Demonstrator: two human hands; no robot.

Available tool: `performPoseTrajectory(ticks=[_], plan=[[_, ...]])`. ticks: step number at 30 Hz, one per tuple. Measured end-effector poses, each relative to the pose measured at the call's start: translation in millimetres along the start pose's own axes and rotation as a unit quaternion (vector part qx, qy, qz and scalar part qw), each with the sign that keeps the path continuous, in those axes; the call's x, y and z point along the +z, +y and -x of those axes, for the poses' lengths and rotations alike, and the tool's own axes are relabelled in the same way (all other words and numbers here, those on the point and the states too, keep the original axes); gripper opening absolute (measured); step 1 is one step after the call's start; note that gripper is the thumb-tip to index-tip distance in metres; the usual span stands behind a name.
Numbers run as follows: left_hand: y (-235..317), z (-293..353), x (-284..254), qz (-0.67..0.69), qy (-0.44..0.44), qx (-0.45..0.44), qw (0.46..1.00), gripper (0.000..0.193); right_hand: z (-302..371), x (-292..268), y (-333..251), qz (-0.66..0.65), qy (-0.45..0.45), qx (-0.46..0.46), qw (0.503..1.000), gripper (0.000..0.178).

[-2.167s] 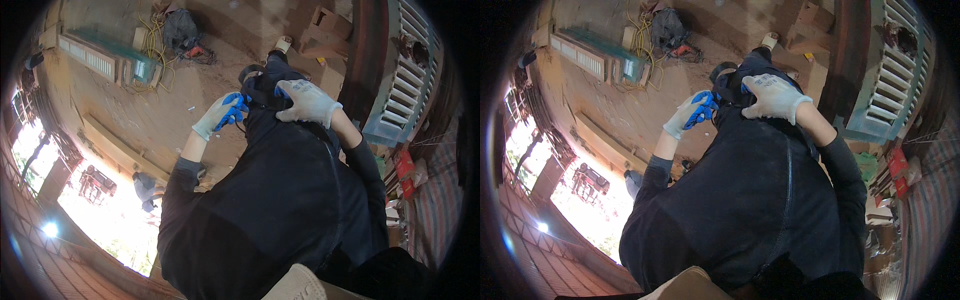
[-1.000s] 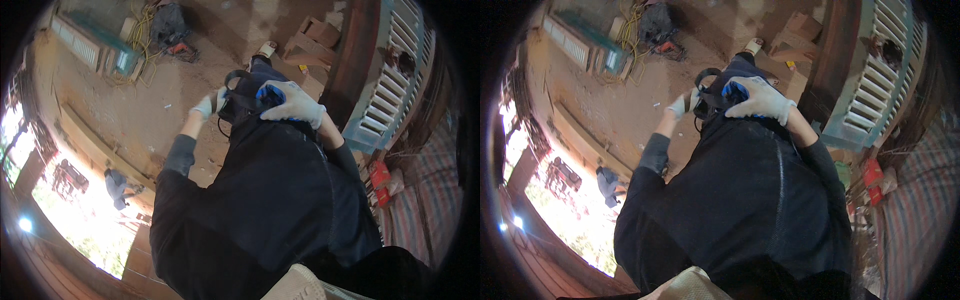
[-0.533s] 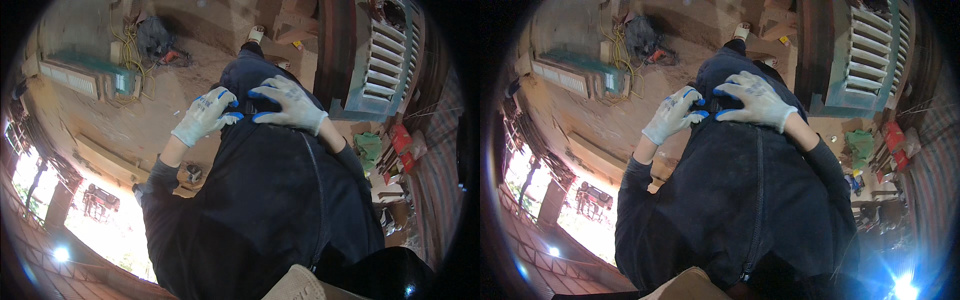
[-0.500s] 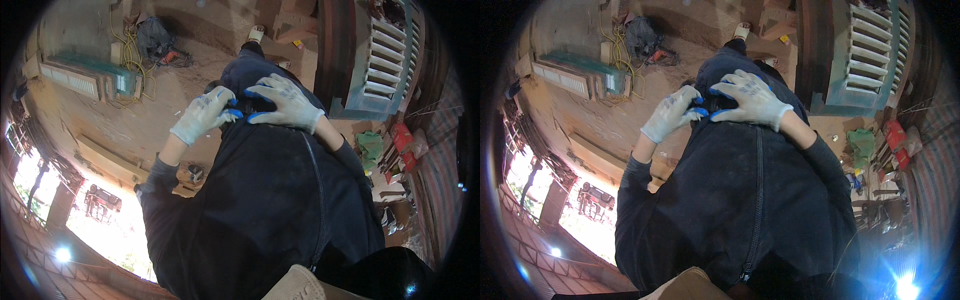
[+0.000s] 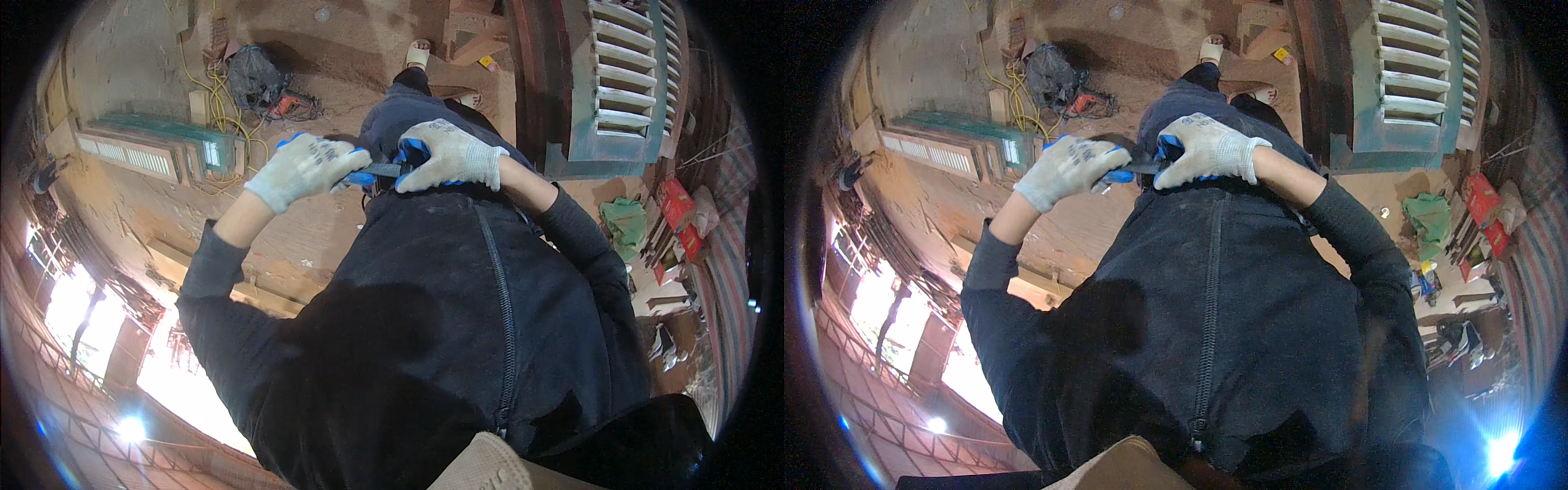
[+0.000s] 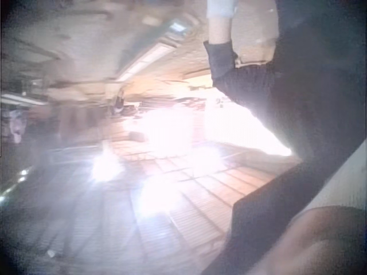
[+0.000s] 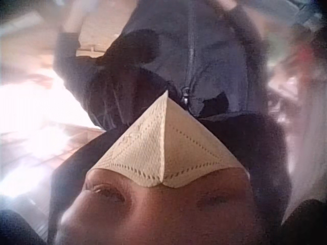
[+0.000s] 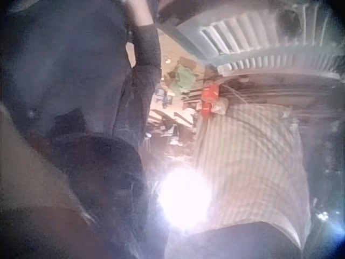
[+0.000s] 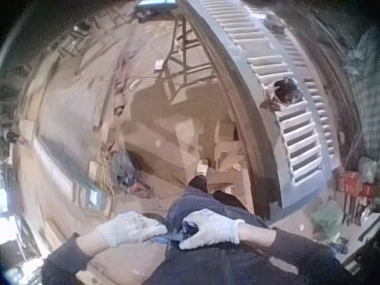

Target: The person applies a dark wood finish to a wooden slatted structure using a small brush and a container of finish. They repeatedly dip the brush into the container and apply the finish to the slats and frame.

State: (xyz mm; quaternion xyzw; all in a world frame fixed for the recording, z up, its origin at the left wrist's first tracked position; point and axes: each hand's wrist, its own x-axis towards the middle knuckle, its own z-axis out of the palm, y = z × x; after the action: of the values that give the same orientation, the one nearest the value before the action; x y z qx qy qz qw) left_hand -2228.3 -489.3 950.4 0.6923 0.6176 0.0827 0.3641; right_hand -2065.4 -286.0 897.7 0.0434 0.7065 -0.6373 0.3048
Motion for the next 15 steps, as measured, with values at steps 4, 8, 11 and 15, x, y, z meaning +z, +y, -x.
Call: performPoseTrajectory(ticks=[4, 8, 11, 15], plan=[[-1.8, 20.5, -2.6, 0.039, -0.078, -0.084, 0.993, 0.039, 7.7, -11.1, 1.4, -0.010, -0.054, 0.007, 0.998, 0.047], [0.2, 20.5, 22.0, 0.150, -0.117, -0.172, 0.966, 0.051, 7.6, -21.1, 7.3, 0.002, -0.058, -0.031, 0.998, 0.056], [-24.6, 16.7, 28.8, 0.219, -0.189, -0.242, 0.926, 0.048, 42.5, -38.9, 41.7, 0.033, 0.319, -0.194, 0.927, 0.052], [-43.3, 36.1, 68.4, 0.488, 0.204, -0.344, 0.776, 0.039, 174.1, -18.2, 103.5, -0.181, 0.489, 0.162, 0.838, 0.031]])
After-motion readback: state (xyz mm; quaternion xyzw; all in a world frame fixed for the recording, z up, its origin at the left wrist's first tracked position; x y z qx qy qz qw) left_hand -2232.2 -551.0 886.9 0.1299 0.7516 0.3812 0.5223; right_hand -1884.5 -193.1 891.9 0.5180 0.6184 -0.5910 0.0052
